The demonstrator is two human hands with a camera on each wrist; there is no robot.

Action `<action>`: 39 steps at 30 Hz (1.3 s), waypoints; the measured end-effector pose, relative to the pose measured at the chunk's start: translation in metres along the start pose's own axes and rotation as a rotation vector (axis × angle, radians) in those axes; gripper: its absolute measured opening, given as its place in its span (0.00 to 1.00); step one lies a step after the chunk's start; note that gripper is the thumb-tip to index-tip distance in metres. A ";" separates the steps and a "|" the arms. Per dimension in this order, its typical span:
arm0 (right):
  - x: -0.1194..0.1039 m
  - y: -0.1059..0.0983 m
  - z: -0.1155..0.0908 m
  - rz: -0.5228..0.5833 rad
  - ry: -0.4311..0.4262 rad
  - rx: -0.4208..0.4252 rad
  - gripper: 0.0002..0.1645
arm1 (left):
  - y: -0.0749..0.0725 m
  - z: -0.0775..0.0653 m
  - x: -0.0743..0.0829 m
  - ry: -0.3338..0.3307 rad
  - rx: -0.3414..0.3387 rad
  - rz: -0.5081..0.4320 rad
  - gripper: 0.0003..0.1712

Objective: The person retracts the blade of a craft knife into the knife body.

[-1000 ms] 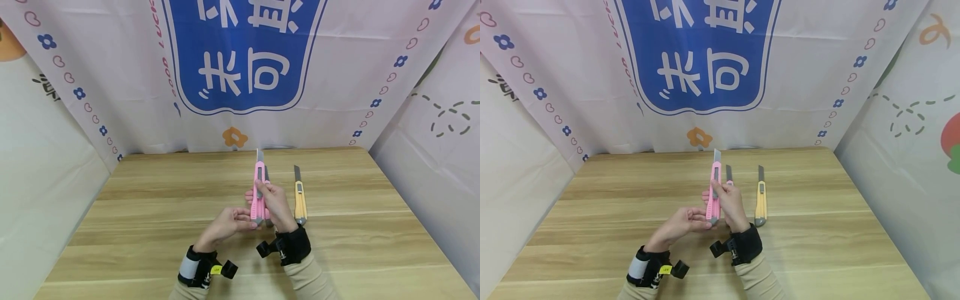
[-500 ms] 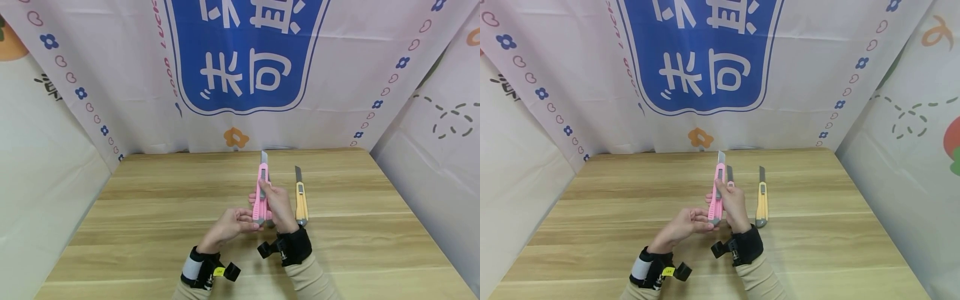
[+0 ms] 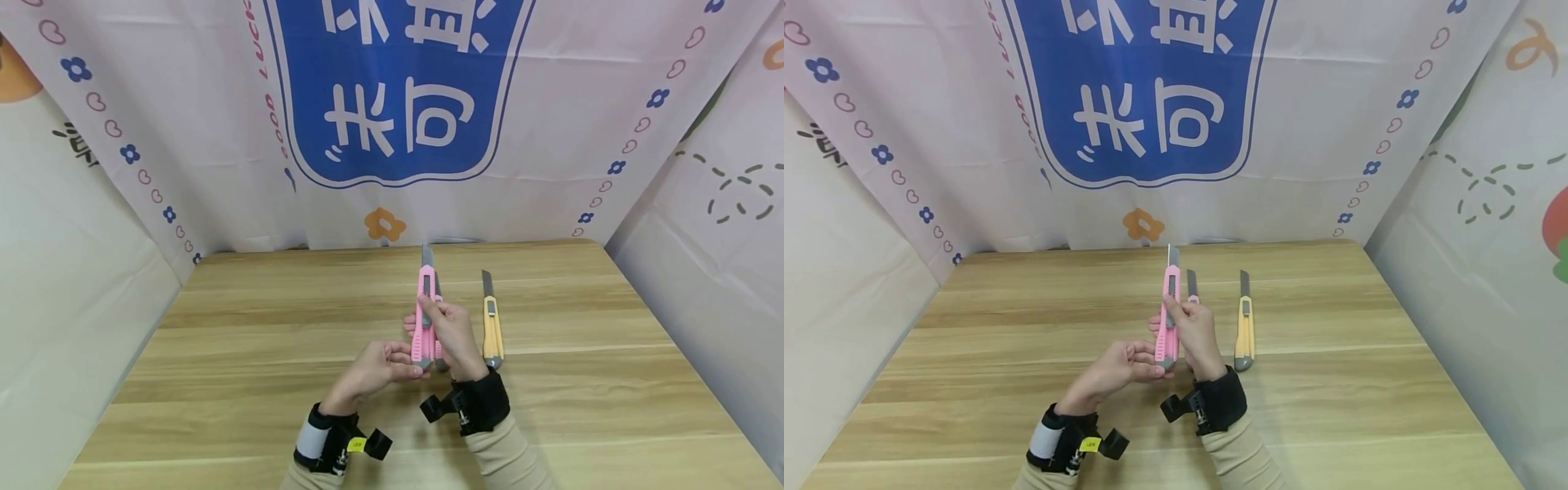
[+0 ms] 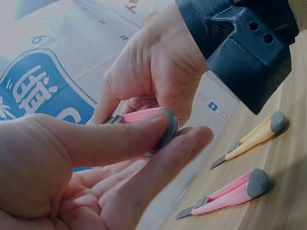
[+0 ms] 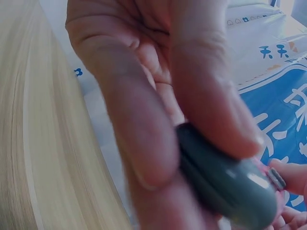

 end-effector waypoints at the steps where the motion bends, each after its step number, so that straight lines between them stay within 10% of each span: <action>1: 0.000 0.000 0.000 -0.005 0.000 -0.004 0.22 | 0.000 0.000 0.000 -0.001 0.000 -0.002 0.21; 39: -0.001 0.003 0.000 -0.028 0.048 0.005 0.21 | -0.001 -0.002 0.002 0.004 0.029 0.027 0.20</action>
Point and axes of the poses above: each hand's wrist, its own z-axis towards the middle knuckle, its own y-axis out of the palm, x = y × z, the point moved 3 cm from there along z, towards the middle knuckle, and after that the axes turned 10 degrees about z, right-handed, at the moved point
